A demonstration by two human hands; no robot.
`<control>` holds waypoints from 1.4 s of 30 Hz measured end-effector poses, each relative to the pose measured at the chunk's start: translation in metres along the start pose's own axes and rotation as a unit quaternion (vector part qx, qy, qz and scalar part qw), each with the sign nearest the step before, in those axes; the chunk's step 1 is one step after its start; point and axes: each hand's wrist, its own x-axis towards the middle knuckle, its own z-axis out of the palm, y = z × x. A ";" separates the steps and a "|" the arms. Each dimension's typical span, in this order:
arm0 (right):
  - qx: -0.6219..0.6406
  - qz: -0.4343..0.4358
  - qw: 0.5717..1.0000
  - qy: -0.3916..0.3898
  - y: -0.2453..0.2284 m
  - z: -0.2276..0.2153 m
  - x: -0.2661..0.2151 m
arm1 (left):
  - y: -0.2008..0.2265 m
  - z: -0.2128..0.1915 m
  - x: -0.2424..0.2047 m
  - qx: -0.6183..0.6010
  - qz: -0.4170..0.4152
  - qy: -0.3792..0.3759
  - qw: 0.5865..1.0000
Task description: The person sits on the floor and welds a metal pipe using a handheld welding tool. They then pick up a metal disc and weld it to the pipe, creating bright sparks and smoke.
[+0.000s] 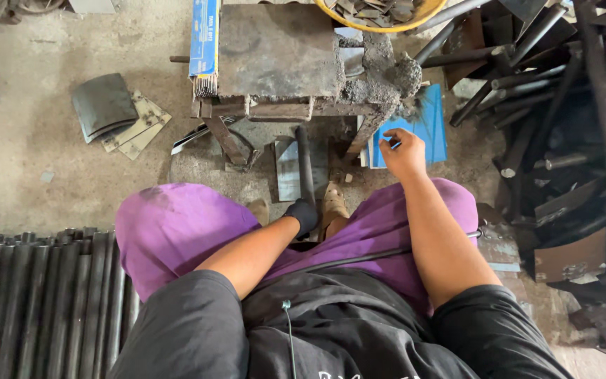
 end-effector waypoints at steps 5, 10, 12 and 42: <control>0.028 0.056 0.998 -0.021 -0.015 0.001 -0.004 | -0.011 0.007 0.010 0.008 0.007 -0.007 1.000; 0.001 0.017 1.000 -0.012 -0.012 -0.002 -0.007 | -0.016 0.003 0.030 0.068 0.044 -0.024 0.996; 0.004 0.037 0.999 -0.015 -0.007 -0.003 -0.010 | -0.021 0.002 0.040 0.241 0.152 -0.034 0.958; 0.016 0.108 0.993 -0.036 0.012 -0.019 0.009 | 0.069 -0.021 -0.011 -0.312 0.053 -0.016 0.948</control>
